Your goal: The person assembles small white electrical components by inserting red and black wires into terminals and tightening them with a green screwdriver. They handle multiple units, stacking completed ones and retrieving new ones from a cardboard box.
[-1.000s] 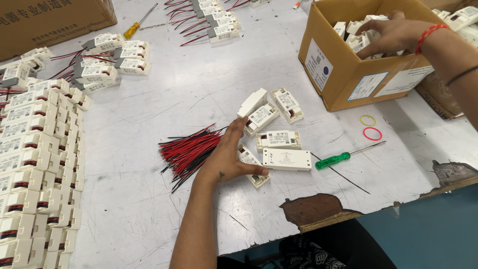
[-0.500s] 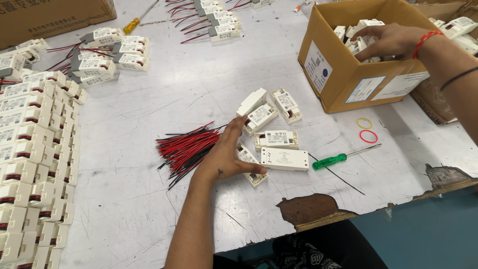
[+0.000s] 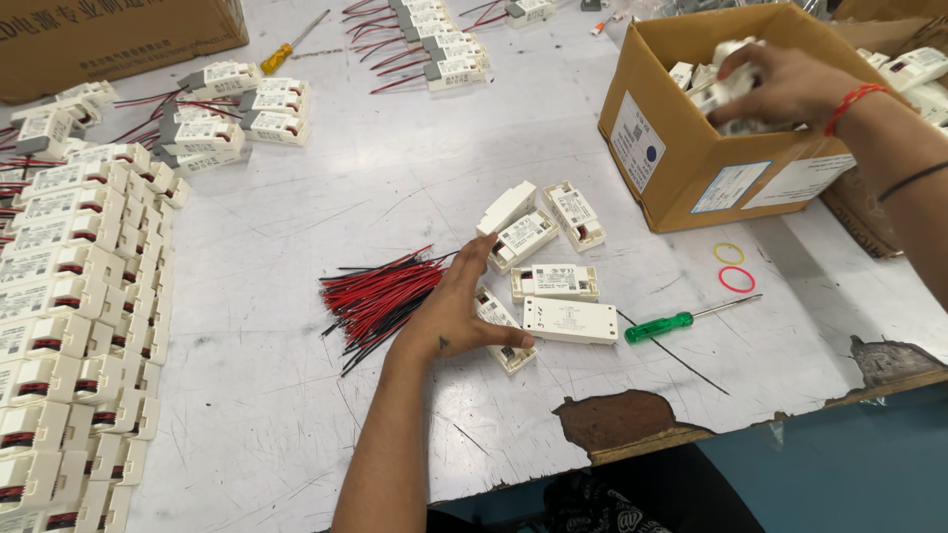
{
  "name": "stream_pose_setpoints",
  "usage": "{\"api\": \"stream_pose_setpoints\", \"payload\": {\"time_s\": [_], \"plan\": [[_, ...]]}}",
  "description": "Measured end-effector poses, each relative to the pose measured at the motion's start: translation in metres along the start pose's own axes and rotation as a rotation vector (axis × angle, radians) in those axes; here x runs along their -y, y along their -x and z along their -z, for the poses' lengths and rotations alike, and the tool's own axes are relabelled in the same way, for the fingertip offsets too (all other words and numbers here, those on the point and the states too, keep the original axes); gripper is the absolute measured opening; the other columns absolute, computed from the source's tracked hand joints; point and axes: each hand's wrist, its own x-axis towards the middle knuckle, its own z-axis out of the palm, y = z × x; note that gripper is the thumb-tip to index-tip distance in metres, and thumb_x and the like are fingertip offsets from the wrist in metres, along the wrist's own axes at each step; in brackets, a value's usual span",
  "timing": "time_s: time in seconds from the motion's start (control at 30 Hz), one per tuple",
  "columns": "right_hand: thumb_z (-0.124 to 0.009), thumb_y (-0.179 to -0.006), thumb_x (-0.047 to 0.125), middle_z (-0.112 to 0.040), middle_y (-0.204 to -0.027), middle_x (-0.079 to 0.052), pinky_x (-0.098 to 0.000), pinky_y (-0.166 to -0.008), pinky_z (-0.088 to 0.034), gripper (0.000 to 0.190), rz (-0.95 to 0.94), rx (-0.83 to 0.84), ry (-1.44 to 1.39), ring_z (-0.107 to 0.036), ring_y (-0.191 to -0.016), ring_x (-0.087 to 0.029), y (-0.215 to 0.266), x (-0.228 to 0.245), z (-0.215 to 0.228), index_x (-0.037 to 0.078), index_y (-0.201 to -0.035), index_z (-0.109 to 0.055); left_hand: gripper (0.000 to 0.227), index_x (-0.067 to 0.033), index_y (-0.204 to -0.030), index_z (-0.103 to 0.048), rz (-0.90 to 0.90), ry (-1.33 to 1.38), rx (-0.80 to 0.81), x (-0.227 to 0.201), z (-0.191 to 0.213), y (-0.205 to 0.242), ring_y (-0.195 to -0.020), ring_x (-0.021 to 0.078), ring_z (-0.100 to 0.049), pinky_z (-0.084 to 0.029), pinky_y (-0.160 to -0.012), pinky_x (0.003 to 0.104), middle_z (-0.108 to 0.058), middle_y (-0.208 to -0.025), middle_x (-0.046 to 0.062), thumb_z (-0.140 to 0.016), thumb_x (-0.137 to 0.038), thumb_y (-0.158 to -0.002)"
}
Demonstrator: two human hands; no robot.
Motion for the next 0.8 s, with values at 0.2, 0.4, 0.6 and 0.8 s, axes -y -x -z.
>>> {"api": "stream_pose_setpoints", "payload": {"time_s": [0.2,0.4,0.6,0.8], "plan": [[-0.077,-0.069,0.049,-0.062,-0.139,-0.029,-0.0534,-0.105,-0.052,0.100,-0.180,0.176,0.138,-0.065,-0.122,-0.048,-0.002,0.011,-0.005,0.040,-0.161,-0.039,0.162,-0.0206,-0.163,-0.009,0.038,-0.010,0.008,-0.004,0.001,-0.002,-0.156,0.0298,-0.018,-0.026,-0.123,0.047,-0.013,-0.171,0.010,-0.097,-0.060,-0.033],[-0.076,-0.072,0.044,-0.048,-0.141,-0.032,-0.0531,-0.101,-0.053,0.083,-0.038,0.097,0.257,-0.062,-0.118,-0.053,0.004,0.023,-0.008,0.037,-0.151,-0.053,0.163,-0.0224,-0.164,-0.009,0.054,0.008,0.007,-0.007,0.002,0.001,-0.156,0.0290,-0.020,-0.028,-0.122,0.047,-0.014,-0.171,0.009,-0.096,-0.059,-0.032],[-0.081,-0.067,0.049,-0.045,-0.140,-0.034,-0.0540,-0.099,-0.051,0.087,-0.059,0.000,0.162,-0.058,-0.116,-0.054,0.011,0.015,-0.011,0.033,-0.148,-0.054,0.163,-0.0227,-0.164,-0.009,0.049,0.017,0.009,-0.009,0.004,0.001,-0.153,0.0296,-0.028,-0.031,-0.121,0.046,-0.015,-0.172,0.010,-0.096,-0.057,-0.031],[-0.085,-0.066,0.050,-0.052,-0.128,-0.036,-0.0506,-0.101,-0.050,0.085,0.038,-0.118,0.125,-0.055,-0.117,-0.053,0.023,0.017,-0.007,0.029,-0.144,-0.061,0.162,-0.0229,-0.164,-0.009,0.063,0.001,0.019,-0.005,0.001,-0.003,-0.154,0.0297,-0.026,-0.029,-0.122,0.046,-0.015,-0.171,0.010,-0.097,-0.056,-0.032]]}}
